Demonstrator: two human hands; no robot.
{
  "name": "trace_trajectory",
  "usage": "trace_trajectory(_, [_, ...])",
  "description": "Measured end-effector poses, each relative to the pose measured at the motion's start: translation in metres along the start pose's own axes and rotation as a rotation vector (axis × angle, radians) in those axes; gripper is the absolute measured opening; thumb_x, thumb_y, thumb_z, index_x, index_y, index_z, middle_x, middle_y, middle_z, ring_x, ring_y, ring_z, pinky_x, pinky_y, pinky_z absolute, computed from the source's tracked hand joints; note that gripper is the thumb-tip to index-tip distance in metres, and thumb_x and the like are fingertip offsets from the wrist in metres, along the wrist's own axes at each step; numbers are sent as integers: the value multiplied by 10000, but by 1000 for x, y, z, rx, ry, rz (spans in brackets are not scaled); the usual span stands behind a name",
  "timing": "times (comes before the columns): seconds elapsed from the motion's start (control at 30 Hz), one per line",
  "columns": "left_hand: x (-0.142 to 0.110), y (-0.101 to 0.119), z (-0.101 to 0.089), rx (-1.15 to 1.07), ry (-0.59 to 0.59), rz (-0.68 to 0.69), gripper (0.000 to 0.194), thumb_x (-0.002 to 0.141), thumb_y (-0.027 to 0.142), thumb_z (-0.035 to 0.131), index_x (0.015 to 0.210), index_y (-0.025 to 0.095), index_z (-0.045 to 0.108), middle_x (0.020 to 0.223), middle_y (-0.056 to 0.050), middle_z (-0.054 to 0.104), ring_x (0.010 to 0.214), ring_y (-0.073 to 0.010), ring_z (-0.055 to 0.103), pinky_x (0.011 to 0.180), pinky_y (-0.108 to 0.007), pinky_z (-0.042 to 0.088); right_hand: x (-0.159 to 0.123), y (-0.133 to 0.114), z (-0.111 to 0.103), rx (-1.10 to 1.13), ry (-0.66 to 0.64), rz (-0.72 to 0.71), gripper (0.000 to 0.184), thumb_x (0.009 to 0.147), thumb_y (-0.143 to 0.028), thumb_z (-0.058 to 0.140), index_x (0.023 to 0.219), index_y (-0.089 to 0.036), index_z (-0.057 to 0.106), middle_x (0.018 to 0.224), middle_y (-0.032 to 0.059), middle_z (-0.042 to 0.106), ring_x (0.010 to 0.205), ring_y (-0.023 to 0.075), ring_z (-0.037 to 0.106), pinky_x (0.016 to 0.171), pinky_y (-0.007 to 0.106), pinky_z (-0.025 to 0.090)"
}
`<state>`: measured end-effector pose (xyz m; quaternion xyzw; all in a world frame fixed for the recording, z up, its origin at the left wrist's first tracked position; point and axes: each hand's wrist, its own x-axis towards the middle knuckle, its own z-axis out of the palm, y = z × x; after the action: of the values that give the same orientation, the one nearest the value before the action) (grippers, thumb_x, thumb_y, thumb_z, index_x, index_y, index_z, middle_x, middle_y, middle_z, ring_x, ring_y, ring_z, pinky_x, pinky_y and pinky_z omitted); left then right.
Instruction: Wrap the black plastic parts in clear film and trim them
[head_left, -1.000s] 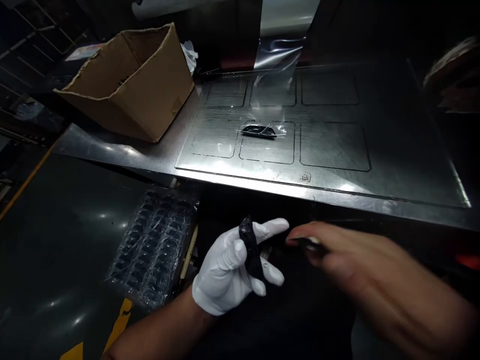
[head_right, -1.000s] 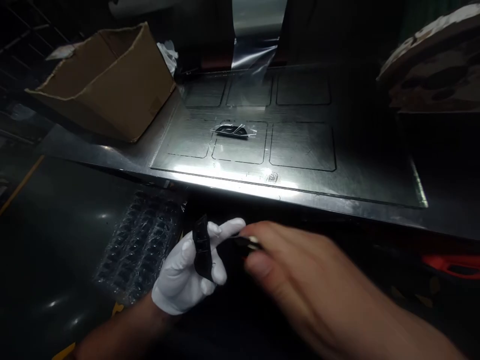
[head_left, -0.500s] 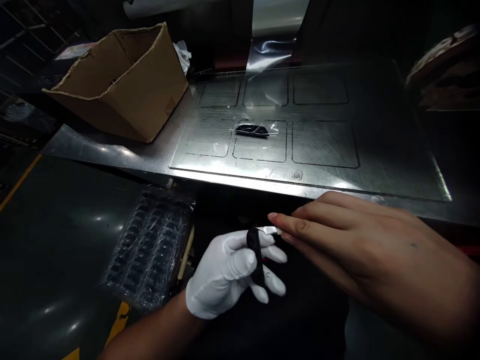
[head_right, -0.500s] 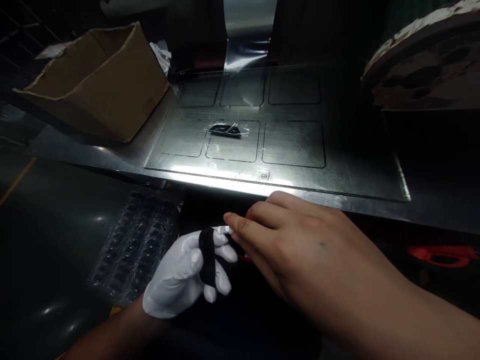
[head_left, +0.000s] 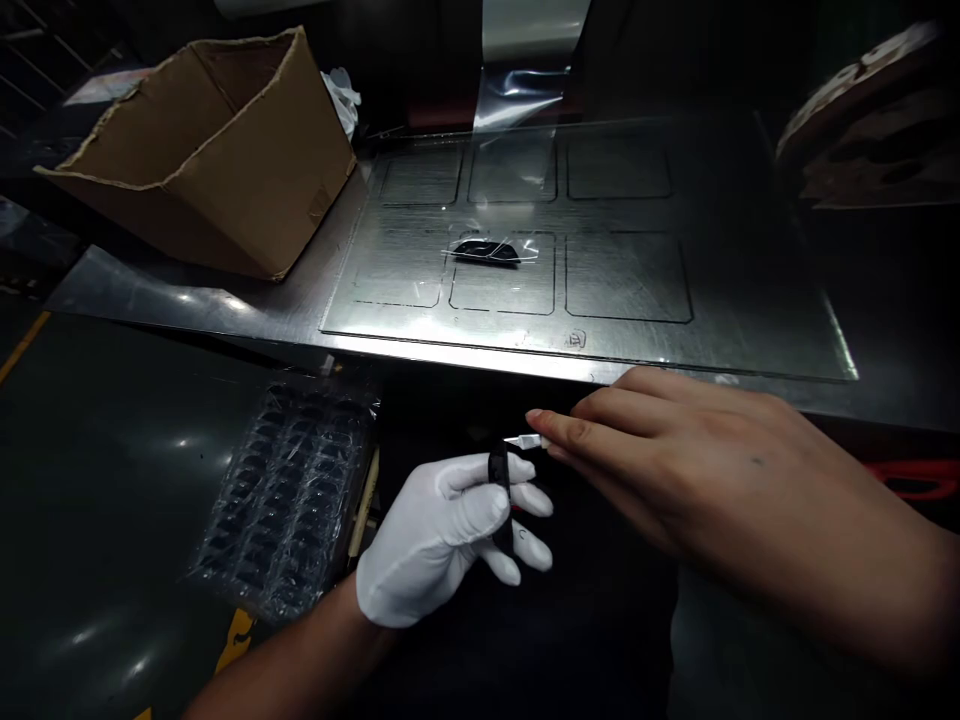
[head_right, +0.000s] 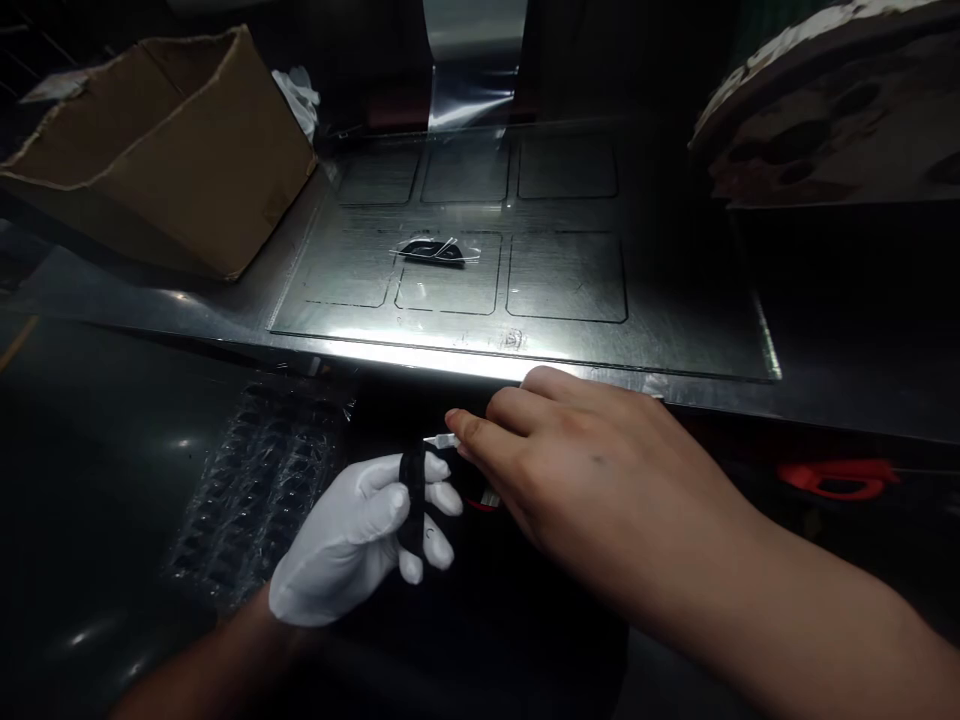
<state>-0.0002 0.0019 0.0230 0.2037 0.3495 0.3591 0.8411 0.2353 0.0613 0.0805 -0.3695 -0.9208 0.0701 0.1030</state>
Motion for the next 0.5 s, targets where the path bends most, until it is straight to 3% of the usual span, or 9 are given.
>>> trace_trajectory(0.13, [2, -1, -9, -40, -32, -71, 354, 993, 420, 749, 1201, 134, 758, 1082, -129, 757, 754, -177, 800, 534, -131, 594, 6, 3, -8, -72, -44, -62, 381, 928, -151, 643, 1276, -230, 778, 871, 44, 759, 811, 246, 641, 574, 336, 367])
trace_trajectory(0.27, [4, -2, -16, -74, -56, -128, 401, 975, 445, 766, 1187, 104, 761, 1047, -141, 774, 692, -180, 794, 480, -132, 577, 19, 0, -20, -162, -132, -159, 331, 817, -88, 635, 1057, -214, 826, 783, 58, 747, 728, 259, 644, 527, 360, 328])
trace_trajectory(0.5, [6, -10, -17, -103, -80, -154, 374, 1007, 400, 720, 1156, 61, 772, 988, -162, 791, 569, -140, 737, 463, -132, 563, 47, -27, -39, -215, -330, -229, 146, 746, -202, 775, 870, -261, 822, 825, 64, 762, 719, 260, 636, 568, 398, 383])
